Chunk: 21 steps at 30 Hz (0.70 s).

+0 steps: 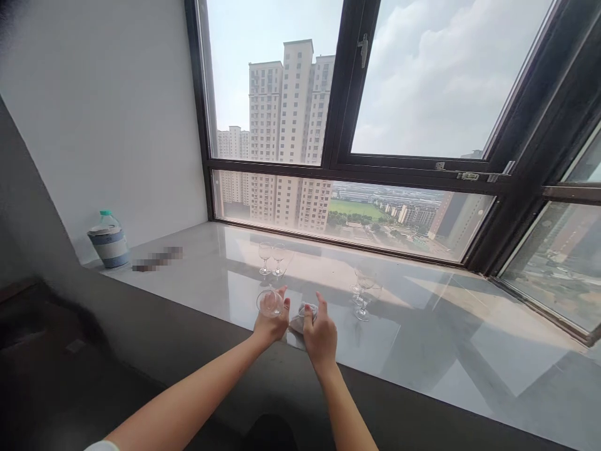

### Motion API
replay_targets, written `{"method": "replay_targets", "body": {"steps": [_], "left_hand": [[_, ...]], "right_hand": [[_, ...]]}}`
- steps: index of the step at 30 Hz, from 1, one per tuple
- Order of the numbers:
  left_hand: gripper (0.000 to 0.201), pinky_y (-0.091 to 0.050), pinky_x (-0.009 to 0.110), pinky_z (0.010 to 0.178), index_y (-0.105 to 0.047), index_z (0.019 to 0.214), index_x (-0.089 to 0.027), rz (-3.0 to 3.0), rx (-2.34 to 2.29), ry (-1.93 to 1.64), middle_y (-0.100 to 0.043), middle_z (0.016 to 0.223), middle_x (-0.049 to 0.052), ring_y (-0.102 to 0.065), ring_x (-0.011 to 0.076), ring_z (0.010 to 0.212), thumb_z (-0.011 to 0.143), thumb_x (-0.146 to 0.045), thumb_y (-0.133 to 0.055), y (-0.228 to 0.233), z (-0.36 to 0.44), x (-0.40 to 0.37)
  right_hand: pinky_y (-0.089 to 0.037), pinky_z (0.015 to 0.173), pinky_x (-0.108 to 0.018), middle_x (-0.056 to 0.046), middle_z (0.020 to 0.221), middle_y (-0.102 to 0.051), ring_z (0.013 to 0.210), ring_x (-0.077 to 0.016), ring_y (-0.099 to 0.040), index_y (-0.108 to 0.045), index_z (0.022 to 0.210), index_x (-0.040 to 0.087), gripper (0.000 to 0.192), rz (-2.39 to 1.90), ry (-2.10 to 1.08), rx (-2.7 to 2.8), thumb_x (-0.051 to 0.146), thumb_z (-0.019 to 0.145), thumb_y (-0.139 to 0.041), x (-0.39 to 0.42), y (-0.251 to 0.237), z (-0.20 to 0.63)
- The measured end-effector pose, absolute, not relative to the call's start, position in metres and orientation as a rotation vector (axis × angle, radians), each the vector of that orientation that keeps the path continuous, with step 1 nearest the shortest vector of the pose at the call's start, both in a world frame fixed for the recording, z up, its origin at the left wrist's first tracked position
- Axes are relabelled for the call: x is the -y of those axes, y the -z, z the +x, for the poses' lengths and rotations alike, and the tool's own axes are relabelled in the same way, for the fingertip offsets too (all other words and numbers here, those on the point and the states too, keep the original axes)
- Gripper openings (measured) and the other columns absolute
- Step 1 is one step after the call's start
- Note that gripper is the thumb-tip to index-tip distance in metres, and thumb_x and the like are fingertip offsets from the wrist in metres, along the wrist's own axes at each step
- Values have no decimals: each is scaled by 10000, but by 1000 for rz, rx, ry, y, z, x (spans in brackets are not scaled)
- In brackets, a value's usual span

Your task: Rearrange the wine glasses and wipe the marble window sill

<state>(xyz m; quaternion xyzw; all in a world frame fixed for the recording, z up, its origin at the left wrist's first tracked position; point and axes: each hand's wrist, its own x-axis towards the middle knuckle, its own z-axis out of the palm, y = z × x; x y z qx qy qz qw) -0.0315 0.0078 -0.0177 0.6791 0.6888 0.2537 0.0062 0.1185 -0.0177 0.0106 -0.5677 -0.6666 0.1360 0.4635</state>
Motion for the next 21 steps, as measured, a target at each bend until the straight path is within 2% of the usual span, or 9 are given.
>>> {"method": "replay_targets", "body": {"steps": [2, 4, 8, 11, 13, 16, 19, 21], "left_hand": [[511, -254, 442, 1114, -382, 1466, -233, 2123, -2157, -804, -513, 1392, 110, -404, 273, 1298, 988, -370, -268, 14, -31, -7], [490, -251, 428, 1113, -444, 1422, -225, 2119, -2156, -819, -541, 1356, 111, -422, 268, 1276, 985, -368, -274, 9, -31, -6], [467, -256, 401, 1109, -494, 1364, -254, 2050, -2133, -855, -534, 1380, 76, -420, 250, 1285, 981, -412, -280, 1, -30, -1], [449, -248, 407, 1110, -499, 1350, -271, 2029, -2128, -863, -537, 1388, 63, -415, 246, 1299, 973, -423, -309, -2, -29, 1], [440, -242, 409, 1113, -507, 1340, -271, 2039, -2134, -867, -550, 1375, 65, -420, 246, 1300, 968, -419, -326, -2, -29, 1], [433, -250, 401, 1113, -528, 1318, -263, 2063, -2159, -886, -568, 1351, 68, -436, 241, 1289, 972, -411, -312, 0, -30, -3], [463, -248, 410, 1117, -515, 1332, -225, 2077, -2172, -904, -571, 1342, 82, -445, 238, 1283, 985, -410, -270, 5, -32, -6], [479, -240, 423, 1124, -496, 1351, -212, 2086, -2152, -897, -565, 1350, 90, -435, 236, 1301, 989, -426, -266, 8, -33, -8]], "right_hand": [[-359, 509, -251, -28, 652, -644, 557, -200, -583, -478, 1370, 177, 571, -1496, -233, 1669, 538, 958, -318, 24, -15, 142], [-347, 503, -248, -32, 650, -639, 569, -197, -587, -503, 1342, 194, 530, -1616, -116, 1694, 515, 953, -339, 29, -17, 168], [-392, 534, -312, -119, 870, -681, 743, -275, -632, -492, 1346, 185, 509, -1941, 183, 1692, 439, 911, -418, 27, -12, 221], [-438, 622, -411, -190, 992, -650, 906, -353, -594, -490, 1356, 150, 551, -2068, 463, 1641, 357, 846, -512, 21, -4, 250], [-439, 681, -439, -206, 1033, -629, 960, -366, -564, -466, 1383, 136, 589, -2076, 590, 1609, 307, 825, -543, 17, 2, 261], [-437, 745, -409, -184, 1105, -611, 1028, -330, -547, -335, 1466, 117, 661, -2023, 527, 1572, 252, 847, -524, 10, 11, 267], [-436, 762, -345, -144, 1168, -598, 1064, -271, -550, -152, 1527, 129, 754, -1961, 266, 1515, 231, 866, -500, 5, 16, 270], [-432, 736, -317, -123, 1170, -600, 1032, -244, -571, -90, 1539, 157, 779, -1959, 121, 1476, 237, 875, -488, 4, 17, 271]]}}
